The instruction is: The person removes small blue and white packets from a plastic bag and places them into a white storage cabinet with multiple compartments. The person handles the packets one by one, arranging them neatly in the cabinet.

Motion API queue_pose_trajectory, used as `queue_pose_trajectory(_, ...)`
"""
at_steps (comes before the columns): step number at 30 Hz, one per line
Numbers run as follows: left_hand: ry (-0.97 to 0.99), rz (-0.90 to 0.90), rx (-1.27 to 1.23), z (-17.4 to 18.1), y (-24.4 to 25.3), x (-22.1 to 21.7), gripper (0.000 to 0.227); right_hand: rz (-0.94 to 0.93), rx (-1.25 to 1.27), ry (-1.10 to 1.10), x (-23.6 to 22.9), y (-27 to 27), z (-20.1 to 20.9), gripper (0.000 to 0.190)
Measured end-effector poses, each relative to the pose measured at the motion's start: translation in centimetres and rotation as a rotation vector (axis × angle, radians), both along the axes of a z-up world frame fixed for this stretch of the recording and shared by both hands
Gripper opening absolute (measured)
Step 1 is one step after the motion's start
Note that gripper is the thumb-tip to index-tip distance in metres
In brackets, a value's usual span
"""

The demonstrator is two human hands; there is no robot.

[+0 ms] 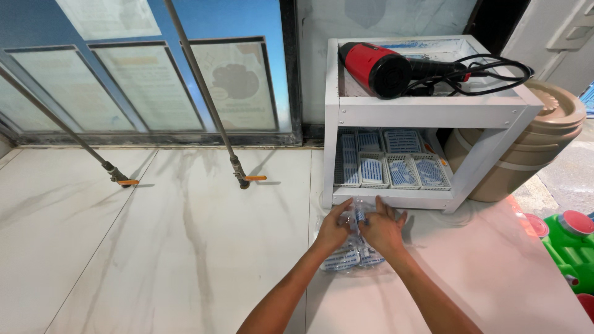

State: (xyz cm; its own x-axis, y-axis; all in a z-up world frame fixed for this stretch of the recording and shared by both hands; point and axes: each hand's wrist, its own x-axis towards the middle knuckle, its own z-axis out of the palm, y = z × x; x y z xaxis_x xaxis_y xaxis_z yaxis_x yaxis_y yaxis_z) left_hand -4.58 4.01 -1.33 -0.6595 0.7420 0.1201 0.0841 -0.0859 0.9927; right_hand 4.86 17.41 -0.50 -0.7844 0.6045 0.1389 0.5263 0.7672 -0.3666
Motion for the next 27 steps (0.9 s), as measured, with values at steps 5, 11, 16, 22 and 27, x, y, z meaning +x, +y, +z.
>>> queue_pose_trajectory(5,0.102,0.063,-0.049,-1.1,1.5,-1.6,0.071,0.008,-0.004,0.120,0.8,0.6,1.0,0.035)
queue_pose_trajectory(11,0.465,0.134,-0.315,0.3,1.2,-2.7,0.046,0.039,-0.857,0.277,2.4,6.9,2.0,0.036)
queue_pose_trajectory(16,0.689,0.222,-0.402,2.9,0.4,0.0,0.039,-0.069,-0.517,0.278,2.3,15.9,1.7,0.033)
queue_pose_trajectory(22,0.800,0.309,-0.366,4.0,-0.4,0.8,0.042,0.061,-0.223,0.257,-3.0,25.1,1.6,0.049)
queue_pose_trajectory(27,0.700,0.312,-0.414,3.8,-1.0,0.9,0.040,0.198,-0.238,-0.395,-9.8,27.3,1.7,0.068)
